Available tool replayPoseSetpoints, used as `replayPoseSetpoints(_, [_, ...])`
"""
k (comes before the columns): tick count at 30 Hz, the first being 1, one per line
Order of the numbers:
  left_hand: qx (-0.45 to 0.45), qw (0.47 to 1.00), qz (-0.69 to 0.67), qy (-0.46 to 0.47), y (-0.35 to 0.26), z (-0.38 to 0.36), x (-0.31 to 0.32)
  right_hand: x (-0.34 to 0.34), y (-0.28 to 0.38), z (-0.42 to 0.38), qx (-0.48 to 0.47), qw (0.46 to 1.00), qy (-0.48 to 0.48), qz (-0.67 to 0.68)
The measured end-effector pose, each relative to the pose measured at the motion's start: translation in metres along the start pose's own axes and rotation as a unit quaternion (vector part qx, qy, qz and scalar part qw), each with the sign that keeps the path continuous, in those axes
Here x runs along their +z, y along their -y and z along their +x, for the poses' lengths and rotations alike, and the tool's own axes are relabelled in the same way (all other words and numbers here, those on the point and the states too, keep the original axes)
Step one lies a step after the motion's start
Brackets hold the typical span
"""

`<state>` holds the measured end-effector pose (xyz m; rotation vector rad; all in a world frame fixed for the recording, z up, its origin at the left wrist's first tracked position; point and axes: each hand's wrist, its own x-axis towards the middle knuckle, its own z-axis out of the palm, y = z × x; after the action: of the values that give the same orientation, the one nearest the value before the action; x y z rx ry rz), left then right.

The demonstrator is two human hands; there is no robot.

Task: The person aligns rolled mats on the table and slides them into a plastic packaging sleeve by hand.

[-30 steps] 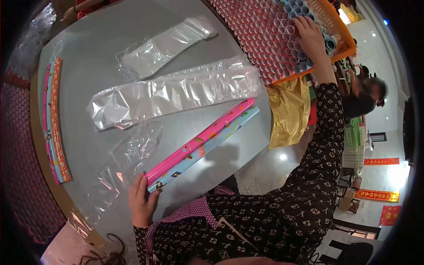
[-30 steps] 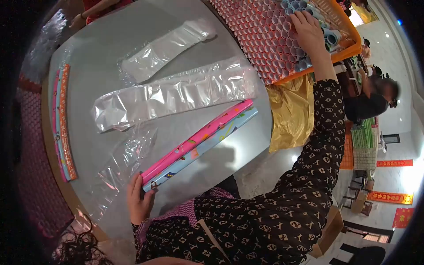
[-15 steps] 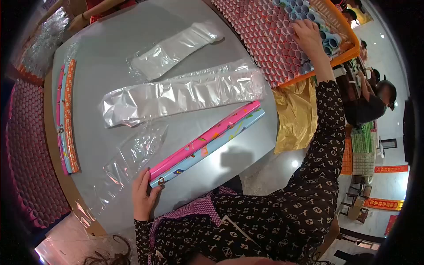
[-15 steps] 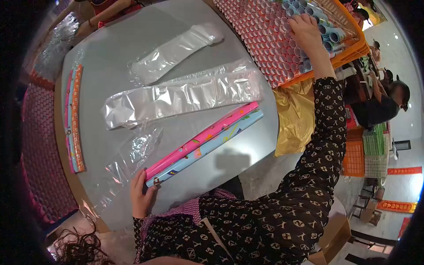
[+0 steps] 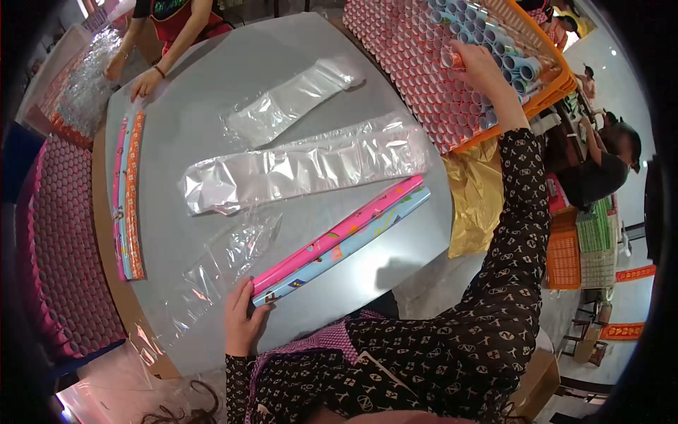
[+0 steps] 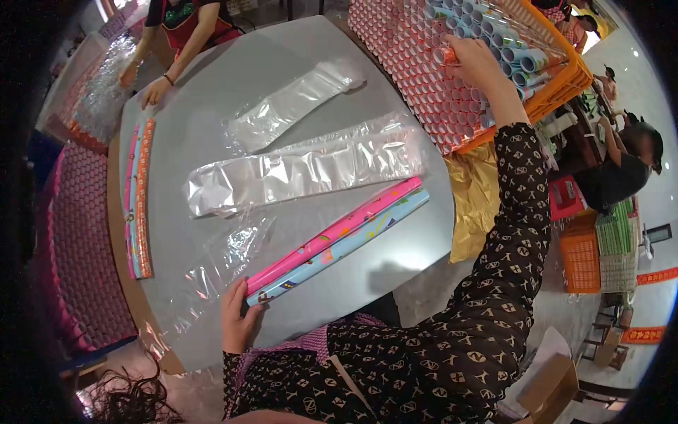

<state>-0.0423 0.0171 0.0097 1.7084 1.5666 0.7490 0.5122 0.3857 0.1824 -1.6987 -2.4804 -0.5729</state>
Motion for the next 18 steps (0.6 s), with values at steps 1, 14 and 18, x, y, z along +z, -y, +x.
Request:
replayPoseSetpoints(1, [-0.001, 1.000, 0.009, 0.002, -0.001, 0.000, 0.000, 0.007, -0.005, 0.000, -0.011, 1.000, -0.023, 0.003])
replayPoseSetpoints(14, [-0.012, 1.000, -0.004, -0.011, -0.002, -0.003, 0.001, 0.018, 0.048, 0.024, -0.067, 0.995, -0.059, 0.037])
replayPoseSetpoints(18, [0.008, 1.000, 0.026, -0.013, -0.002, -0.002, 0.000, 0.018, 0.065, 0.027, -0.045, 0.995, -0.070, 0.053])
